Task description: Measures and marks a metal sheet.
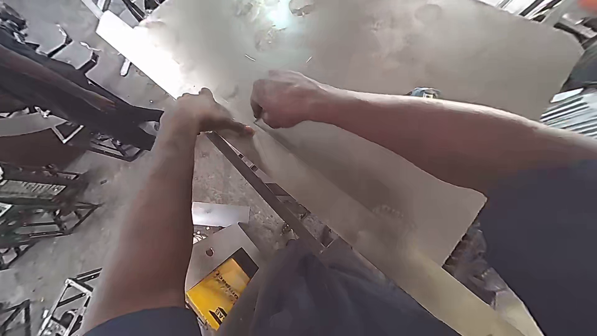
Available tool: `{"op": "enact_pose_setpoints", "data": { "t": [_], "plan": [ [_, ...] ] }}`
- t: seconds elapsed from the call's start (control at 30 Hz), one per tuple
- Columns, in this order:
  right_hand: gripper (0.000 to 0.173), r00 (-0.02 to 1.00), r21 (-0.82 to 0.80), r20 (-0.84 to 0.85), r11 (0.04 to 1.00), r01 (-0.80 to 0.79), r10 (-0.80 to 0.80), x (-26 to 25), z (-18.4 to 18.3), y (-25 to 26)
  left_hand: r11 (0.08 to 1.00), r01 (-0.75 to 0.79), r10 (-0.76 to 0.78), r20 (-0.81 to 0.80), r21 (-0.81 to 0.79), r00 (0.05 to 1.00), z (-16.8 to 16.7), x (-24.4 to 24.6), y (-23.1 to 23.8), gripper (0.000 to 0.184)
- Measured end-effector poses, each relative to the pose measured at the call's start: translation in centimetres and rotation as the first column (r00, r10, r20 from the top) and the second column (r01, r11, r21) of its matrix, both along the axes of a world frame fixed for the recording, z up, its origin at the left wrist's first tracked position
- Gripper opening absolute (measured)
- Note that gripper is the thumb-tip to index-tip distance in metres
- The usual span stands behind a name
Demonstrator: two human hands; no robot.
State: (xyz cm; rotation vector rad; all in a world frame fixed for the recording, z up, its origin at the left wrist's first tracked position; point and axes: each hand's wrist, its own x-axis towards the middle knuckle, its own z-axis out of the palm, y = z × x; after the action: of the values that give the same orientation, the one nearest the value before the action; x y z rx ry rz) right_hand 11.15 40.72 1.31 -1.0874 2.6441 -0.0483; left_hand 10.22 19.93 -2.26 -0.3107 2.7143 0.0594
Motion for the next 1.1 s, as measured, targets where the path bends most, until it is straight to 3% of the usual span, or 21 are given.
{"op": "enact_pose_setpoints", "data": {
  "t": [0.17,0.23,0.37,0.5,0.63,0.73,0.9,1.1],
  "plan": [
    [0.017,0.996,0.088,0.09,0.996,-0.002,-0.006,5.3,1.6,6.4,1.0,-0.019,0.019,0.039,0.001,0.999,0.5,0.3,0.6,0.123],
    [0.019,0.996,0.009,0.082,1.0,0.029,-0.03,4.5,1.5,6.6,1.0,-0.014,0.014,0.045,0.007,0.999,0.4,0.0,0.5,0.121],
    [0.027,0.99,-0.243,0.013,0.96,0.136,-0.137,-1.1,-0.9,2.2,0.999,0.02,-0.018,0.047,-0.045,0.999,0.6,0.2,0.6,0.11],
    [0.025,0.991,-0.336,-0.001,0.933,0.128,-0.136,-6.7,-4.0,-3.9,0.993,0.086,-0.089,-0.035,-0.078,0.995,0.3,1.3,0.7,0.086],
    [0.023,0.987,-0.351,-0.005,0.925,0.149,-0.161,-8.1,-4.3,-8.0,0.995,0.091,-0.091,-0.015,-0.042,0.996,0.5,2.3,1.1,0.09],
    [0.021,0.995,-0.311,-0.05,0.948,0.072,-0.092,-8.1,-3.6,-8.9,0.993,0.097,-0.099,-0.021,-0.073,0.995,0.0,2.2,1.0,0.095],
    [0.013,0.997,-0.206,-0.075,0.978,-0.027,0.012,-5.4,-1.8,-5.8,0.991,0.094,-0.097,-0.03,-0.098,0.995,0.1,2.0,1.4,0.09],
    [0.012,0.995,0.013,0.048,0.996,-0.093,0.093,5.6,0.6,6.1,0.99,0.047,-0.047,0.0,-0.131,0.999,0.2,2.0,2.1,0.098]
  ]
}}
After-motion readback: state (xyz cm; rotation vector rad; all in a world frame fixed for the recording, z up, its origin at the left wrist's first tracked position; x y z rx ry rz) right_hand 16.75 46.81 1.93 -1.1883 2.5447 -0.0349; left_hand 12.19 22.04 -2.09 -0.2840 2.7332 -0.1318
